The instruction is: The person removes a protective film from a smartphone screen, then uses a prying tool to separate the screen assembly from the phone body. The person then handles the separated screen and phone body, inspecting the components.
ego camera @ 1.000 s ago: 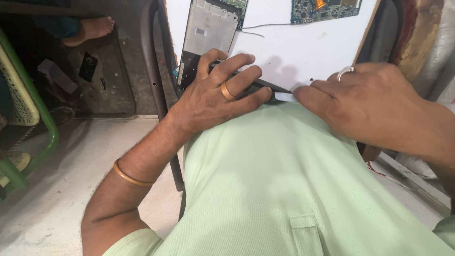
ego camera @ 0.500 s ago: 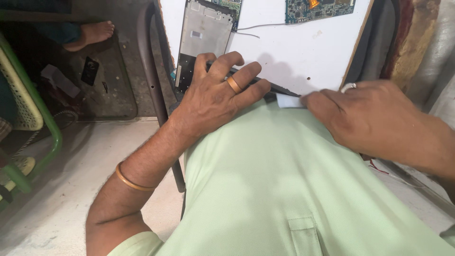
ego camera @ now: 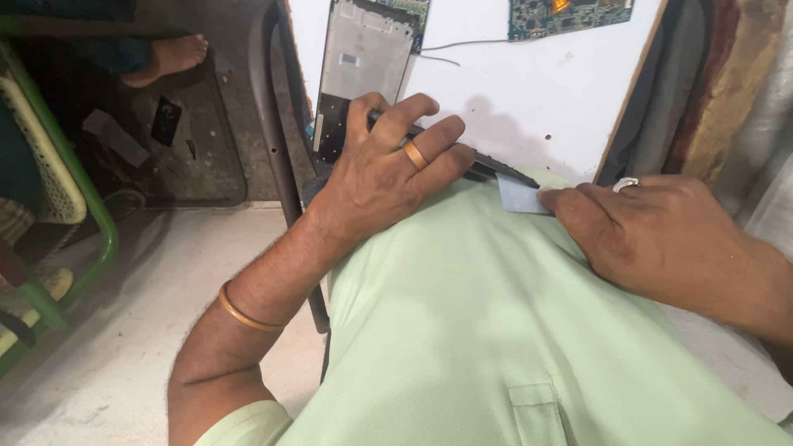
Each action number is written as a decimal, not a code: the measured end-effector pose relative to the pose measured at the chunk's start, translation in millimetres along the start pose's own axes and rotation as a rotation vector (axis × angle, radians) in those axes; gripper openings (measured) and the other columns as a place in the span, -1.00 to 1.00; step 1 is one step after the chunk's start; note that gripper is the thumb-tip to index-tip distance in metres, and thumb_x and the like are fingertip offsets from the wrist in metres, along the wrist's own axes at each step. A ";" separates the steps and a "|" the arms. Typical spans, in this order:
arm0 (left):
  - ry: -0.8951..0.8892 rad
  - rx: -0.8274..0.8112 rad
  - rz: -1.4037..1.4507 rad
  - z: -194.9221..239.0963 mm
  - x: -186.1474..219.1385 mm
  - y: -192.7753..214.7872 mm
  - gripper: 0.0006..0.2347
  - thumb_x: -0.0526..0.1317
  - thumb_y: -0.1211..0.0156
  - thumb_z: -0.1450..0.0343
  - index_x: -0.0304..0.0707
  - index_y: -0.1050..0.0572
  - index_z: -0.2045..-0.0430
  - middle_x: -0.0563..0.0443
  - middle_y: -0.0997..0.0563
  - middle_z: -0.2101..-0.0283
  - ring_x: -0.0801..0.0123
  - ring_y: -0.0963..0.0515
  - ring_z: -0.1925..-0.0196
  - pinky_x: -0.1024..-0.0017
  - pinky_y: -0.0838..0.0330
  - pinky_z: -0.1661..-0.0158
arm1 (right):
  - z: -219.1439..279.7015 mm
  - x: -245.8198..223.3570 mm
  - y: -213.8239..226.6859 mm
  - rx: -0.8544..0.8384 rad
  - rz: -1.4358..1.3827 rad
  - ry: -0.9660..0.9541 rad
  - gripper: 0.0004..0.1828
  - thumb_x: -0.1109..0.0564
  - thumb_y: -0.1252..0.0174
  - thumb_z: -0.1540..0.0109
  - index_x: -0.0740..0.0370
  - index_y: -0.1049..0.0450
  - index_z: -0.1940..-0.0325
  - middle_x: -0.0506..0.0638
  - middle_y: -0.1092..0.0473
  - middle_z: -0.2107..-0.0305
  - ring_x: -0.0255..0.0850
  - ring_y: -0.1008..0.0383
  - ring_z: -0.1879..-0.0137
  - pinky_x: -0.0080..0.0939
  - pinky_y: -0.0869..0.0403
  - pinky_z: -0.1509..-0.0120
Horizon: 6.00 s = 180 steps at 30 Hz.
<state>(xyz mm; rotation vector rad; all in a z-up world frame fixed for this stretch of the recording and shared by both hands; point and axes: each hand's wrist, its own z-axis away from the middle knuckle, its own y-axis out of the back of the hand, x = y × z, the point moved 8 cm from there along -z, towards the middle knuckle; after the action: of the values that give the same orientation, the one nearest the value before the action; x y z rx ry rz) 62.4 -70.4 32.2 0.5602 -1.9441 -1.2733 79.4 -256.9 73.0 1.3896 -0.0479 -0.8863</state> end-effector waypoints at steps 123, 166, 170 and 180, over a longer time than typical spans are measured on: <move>-0.004 0.311 -0.307 -15.0 0.0 2.2 -0.83 -0.10 -0.45 -0.48 0.22 -0.55 0.14 0.34 -0.38 0.05 0.41 -0.32 -0.14 -0.02 0.16 -0.43 | -45.7 41.9 20.5 0.345 -0.070 0.007 -0.81 0.02 -0.26 -0.31 0.18 -0.64 0.18 -0.08 -0.47 0.50 -0.17 -0.50 0.45 -0.16 -0.43 0.45; 0.099 0.152 -0.227 -47.9 -0.7 20.5 -0.88 -0.26 -0.25 -0.55 -0.11 -0.57 0.06 0.16 -0.42 -0.14 0.27 -0.33 -0.20 -0.01 -0.07 -0.34 | -38.1 11.2 61.2 -0.053 0.639 0.135 -0.22 0.07 -0.13 -0.18 0.23 -0.23 -0.51 -0.18 -0.36 0.54 -0.38 -0.37 0.63 -0.33 -0.35 0.56; 0.102 0.158 -0.231 -46.8 -2.2 19.8 -0.88 -0.26 -0.27 -0.53 -0.11 -0.58 0.07 0.17 -0.42 -0.14 0.27 -0.34 -0.20 -0.01 -0.08 -0.34 | -43.1 15.4 57.8 -0.150 0.629 0.131 -0.21 0.02 -0.12 -0.16 0.18 -0.20 -0.50 -0.18 -0.40 0.49 -0.39 -0.41 0.62 -0.33 -0.37 0.58; 0.105 0.176 -0.211 -45.8 -4.1 19.8 -0.86 -0.27 -0.30 -0.52 -0.11 -0.57 0.06 0.16 -0.42 -0.15 0.26 -0.33 -0.20 -0.04 -0.09 -0.33 | -44.9 11.1 60.0 -0.205 0.678 0.154 -0.30 -0.05 -0.08 -0.17 0.17 -0.37 -0.41 -0.21 -0.44 0.42 -0.40 -0.47 0.53 -0.36 -0.36 0.51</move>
<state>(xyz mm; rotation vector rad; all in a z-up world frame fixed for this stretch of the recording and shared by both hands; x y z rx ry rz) 101.0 -86.3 59.8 0.9237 -1.9591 -1.1793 140.8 -230.8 108.8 1.1316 -0.2849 -0.2107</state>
